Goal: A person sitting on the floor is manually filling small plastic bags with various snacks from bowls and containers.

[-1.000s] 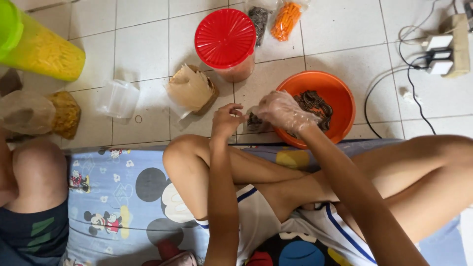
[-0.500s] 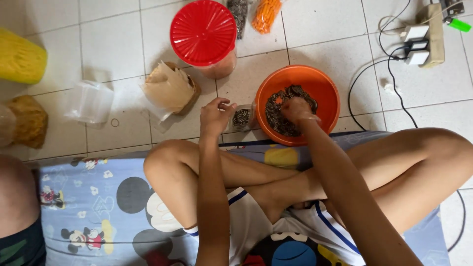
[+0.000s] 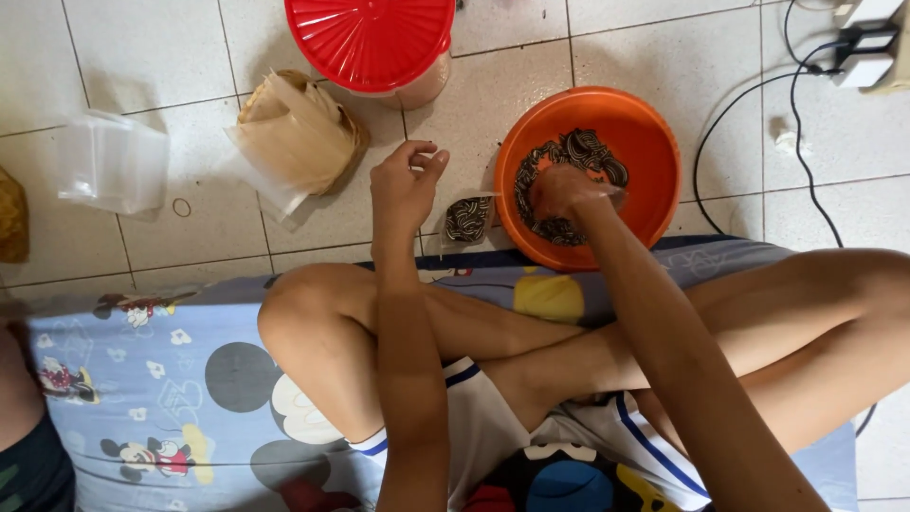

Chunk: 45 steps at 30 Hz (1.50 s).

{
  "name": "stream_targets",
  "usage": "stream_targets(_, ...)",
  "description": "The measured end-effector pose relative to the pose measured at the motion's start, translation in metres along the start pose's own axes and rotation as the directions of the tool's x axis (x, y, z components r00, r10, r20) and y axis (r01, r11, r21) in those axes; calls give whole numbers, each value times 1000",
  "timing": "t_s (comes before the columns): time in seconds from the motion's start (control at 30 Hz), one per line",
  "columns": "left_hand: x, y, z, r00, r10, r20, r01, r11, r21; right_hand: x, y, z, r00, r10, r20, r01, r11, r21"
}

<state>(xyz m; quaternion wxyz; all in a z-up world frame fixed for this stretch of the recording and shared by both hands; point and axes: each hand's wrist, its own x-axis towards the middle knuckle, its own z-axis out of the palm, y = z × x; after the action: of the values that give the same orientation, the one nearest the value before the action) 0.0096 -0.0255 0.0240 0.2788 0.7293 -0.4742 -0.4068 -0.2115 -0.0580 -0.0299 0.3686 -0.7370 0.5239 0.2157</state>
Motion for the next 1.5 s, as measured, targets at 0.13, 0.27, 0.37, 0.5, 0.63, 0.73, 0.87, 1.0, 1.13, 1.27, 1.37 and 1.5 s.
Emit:
stream_targets(0.13, 2, -5, 1, 1000, 2, -5, -2, 1000, 14, 44, 38, 52, 994, 68, -86, -55, 988, 147)
stream_targets(0.27, -1, -11, 5, 1000, 12, -6, -11, 1000, 23, -20, -2, -8, 982, 155, -107, -119, 950, 288)
stream_targets(0.37, -1, -18, 9, 1000, 18, -7, -18, 999, 46, -13, 13, 7, 980, 112, -165, -62, 958, 279)
stream_targets(0.5, -10, -27, 10, 1000, 30, -2, -30, 997, 68, -39, 1, -12, 942, -76, -326, 162, 955, 247)
stream_targets(0.63, -18, -35, 10, 999, 18, -44, -16, 999, 39, -126, -71, -59, 908, -166, -384, 350, 806, 478)
stream_targets(0.73, -25, -37, 9, 996, 49, -70, -43, 996, 82, -120, -83, -41, 691, -437, -576, 642, 737, 212)
stream_targets(0.87, -35, -37, 3, 998, 22, -55, -16, 994, 107, -106, -82, -27, 698, -343, -629, 582, 783, 219)
stream_targets(1.0, -35, -46, 8, 999, 24, -44, -19, 995, 103, -52, -13, -6, 373, -14, -928, 641, 727, 246)
stream_targets(1.13, -37, -39, 12, 999, 53, 4, -53, 991, 125, -24, 36, 31, 629, 370, -683, -17, 886, 464)
stream_targets(1.27, -39, -36, 11, 993, 120, 10, -121, 985, 122, -10, 35, 68, 846, 385, -369, -299, 915, 269)
stream_targets(1.37, -45, -26, 6, 992, 128, -1, -128, 987, 93, 16, 26, 71, 874, 322, -365, -223, 932, 287)
stream_targets(1.5, -42, -13, 3, 977, 199, -71, -194, 978, 72, 10, 9, 53, 871, 247, -424, -89, 929, 360)
